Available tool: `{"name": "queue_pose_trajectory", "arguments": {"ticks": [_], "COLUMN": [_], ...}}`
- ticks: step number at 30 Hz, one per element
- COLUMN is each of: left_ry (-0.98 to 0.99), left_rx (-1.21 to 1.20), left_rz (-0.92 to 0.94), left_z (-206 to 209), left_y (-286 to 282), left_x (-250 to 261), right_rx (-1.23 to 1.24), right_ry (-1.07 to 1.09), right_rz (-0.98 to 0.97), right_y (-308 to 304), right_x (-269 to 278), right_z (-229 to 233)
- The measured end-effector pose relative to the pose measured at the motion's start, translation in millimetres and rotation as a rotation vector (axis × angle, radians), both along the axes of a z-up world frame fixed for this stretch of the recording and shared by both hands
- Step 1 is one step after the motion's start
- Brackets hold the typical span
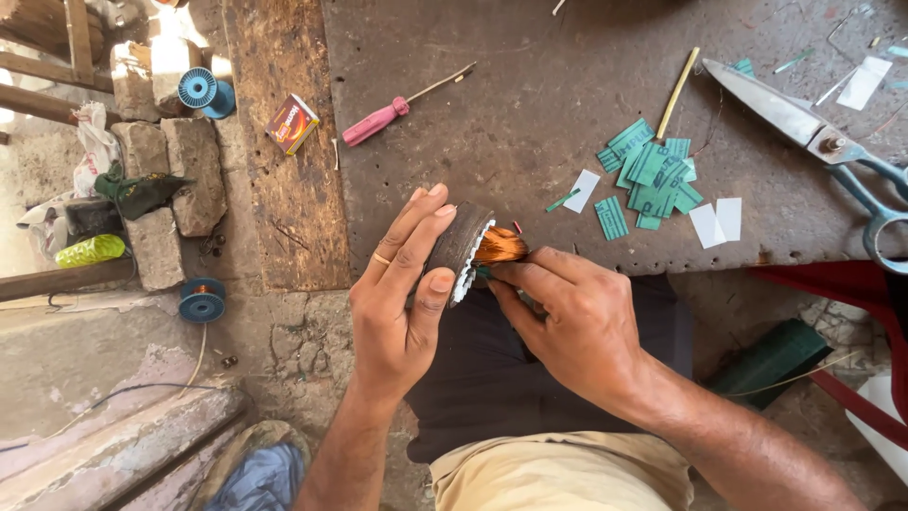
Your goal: The person sits at a workbench and hand-winds enameled copper wire around a laminated motor core, looping the wire bundle through and around the core repeatedly. They insert small green insulating paper slips around the wound wire and press the windings into place, continuing to wind and tighten the coil.
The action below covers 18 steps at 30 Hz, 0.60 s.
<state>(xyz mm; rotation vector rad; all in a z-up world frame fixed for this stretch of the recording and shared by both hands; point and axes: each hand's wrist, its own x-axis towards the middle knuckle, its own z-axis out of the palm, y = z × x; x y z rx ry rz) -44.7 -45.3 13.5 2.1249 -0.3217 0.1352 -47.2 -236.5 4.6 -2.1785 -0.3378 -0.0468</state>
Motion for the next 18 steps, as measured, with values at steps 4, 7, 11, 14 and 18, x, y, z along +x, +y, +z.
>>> {"name": "queue_pose_trajectory", "arguments": {"ticks": [4,7,11,14,18], "left_ry": [0.001,-0.01,0.001,0.005,0.014], "left_rx": [-0.016,-0.02,-0.013,-0.021,-0.02], "left_rz": [0.0,0.01,0.006,0.009,0.007], "left_z": [-2,-5,-6,-7,-8], "left_y": [0,0,-1,-1,-1], "left_x": [-2,-2,-3,-4,-4], "right_rx": [-0.016,-0.019,-0.014,-0.016,-0.006], "right_ry": [-0.063,-0.082,-0.098,-0.097,-0.111], "right_rz": [-0.018,-0.02,-0.025,-0.028,-0.032], "right_y": [2,2,3,3,5], "right_x": [-1,-2,-5,-6,-6], "right_z": [-1,-3,-6,-9,-12]}}
